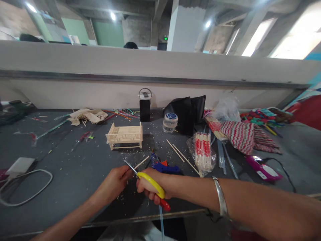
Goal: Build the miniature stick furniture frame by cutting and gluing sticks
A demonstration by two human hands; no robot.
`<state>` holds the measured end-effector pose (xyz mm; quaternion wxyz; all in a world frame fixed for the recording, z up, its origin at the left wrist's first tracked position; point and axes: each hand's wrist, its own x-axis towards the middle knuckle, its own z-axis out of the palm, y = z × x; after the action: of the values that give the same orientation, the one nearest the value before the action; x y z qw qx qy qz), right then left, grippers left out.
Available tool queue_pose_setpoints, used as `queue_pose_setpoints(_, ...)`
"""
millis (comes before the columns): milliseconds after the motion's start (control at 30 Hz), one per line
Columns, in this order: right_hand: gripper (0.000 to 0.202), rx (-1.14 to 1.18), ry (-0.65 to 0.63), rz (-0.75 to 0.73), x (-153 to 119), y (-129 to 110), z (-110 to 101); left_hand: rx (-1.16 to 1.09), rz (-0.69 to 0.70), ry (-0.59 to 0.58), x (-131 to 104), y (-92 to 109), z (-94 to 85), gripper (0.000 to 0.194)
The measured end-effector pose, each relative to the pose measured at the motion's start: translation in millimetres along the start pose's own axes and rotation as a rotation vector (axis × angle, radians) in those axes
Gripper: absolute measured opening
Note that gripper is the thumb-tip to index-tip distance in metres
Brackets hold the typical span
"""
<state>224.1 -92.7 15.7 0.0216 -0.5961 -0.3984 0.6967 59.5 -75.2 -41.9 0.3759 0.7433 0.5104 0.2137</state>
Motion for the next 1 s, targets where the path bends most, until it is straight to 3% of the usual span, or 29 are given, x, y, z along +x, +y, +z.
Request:
queue_pose_setpoints(200,0.023,0.02,-0.025,-0.125,-0.7,11.1,-5.6,0.051,-0.038,0.024,0.3,13.0,-4.0,0.029)
queue_pose_setpoints(400,0.019,0.044,-0.096,-0.009,7.1,5.8,-12.2,0.005,-0.044,-0.034,0.1,19.1,-4.2,0.035)
queue_pose_setpoints(633,0.014,0.074,-0.182,0.018,16.6,6.6,-13.2,0.032,-0.064,-0.07,6.3,11.1,-9.6,0.03)
queue_pose_setpoints(833,0.012,0.096,-0.124,0.011,12.7,6.7,-5.2,0.01,-0.106,-0.128,14.4,12.7,-18.2,0.022)
queue_pose_setpoints(900,0.012,0.084,-0.133,0.005,10.0,6.8,-8.1,-0.047,-0.119,-0.184,17.6,11.4,-26.0,0.019)
queue_pose_setpoints(1000,0.018,0.021,-0.12,-0.072,1.4,10.2,-15.6,-0.324,-0.169,-0.294,19.9,0.0,-43.6,0.018)
